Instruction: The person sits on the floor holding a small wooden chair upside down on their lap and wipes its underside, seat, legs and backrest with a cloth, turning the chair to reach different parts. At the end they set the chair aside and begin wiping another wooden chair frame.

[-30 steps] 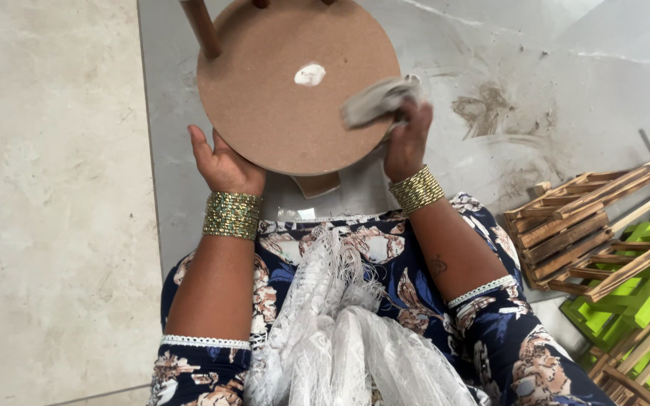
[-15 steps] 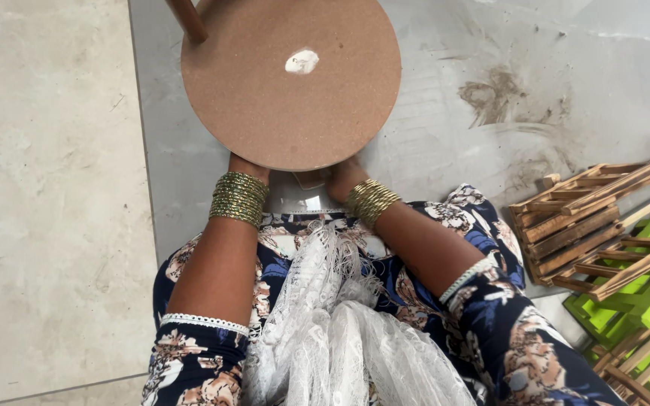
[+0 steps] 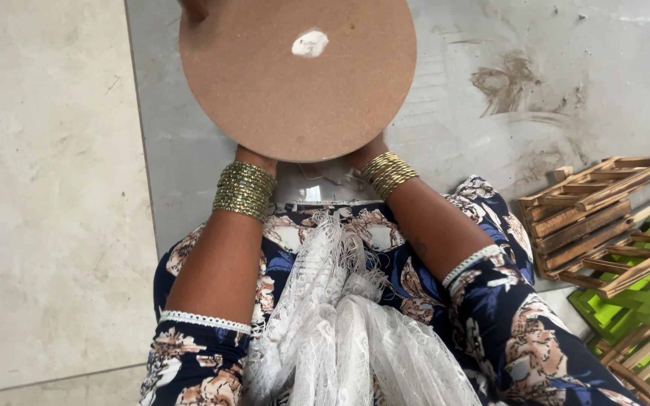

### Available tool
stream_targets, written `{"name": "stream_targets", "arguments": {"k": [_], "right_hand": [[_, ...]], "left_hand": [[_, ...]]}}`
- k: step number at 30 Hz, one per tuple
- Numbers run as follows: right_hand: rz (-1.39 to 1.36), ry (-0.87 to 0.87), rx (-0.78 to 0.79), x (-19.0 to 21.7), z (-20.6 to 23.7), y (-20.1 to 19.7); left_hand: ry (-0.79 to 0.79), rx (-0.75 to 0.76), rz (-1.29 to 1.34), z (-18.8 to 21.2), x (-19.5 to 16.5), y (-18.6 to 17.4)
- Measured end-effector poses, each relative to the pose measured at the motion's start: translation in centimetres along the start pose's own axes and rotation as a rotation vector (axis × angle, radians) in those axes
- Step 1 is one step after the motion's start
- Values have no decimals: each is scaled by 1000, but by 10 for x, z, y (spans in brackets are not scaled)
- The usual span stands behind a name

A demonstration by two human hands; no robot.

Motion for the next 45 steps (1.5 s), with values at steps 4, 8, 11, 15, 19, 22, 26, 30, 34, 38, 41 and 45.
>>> {"name": "stream_targets", "arguments": {"k": [4, 8, 11, 15, 19, 22, 26, 30, 34, 38, 41, 45], "right_hand": [[689, 20, 333, -8, 22, 54], [940, -113, 466, -1, 49, 95], [709, -388, 442, 22, 52, 109], [526, -139, 398, 27, 30, 93], [752, -423, 192, 47, 26, 75], [675, -347, 327, 38, 36, 82], [591, -409, 365, 35, 31, 101], [583, -129, 349, 30, -6, 124], [821, -151, 281, 46, -46, 151], [1097, -192, 312, 53, -71, 163], [1305, -235, 355, 51, -73, 158], [911, -145, 435, 34, -38, 134]], "left_hand": [[-59, -67, 31, 4, 1, -1], [-25, -75, 12, 2, -2, 2], [12, -126, 81, 0, -10, -2], [103, -285, 180, -1, -36, -22], [137, -336, 436, 2, -58, -31], [149, -137, 640, 8, -70, -18], [182, -42, 657, 16, -81, -3], [203, -54, 593, 18, -85, 0], [169, -105, 563, 18, -82, 1], [162, -69, 588, 19, -84, 4], [166, -60, 587, 19, -87, 3], [193, 4, 590, 13, -88, 1]]}}
Point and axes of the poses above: each hand's wrist, its own z-axis away from the middle knuckle, its own y-axis out of the palm, x = y × z, the point moved 5 cm from there along -z, towards the middle knuckle, and after that the axes turned 8 degrees about -y, right-handed, at the moved point
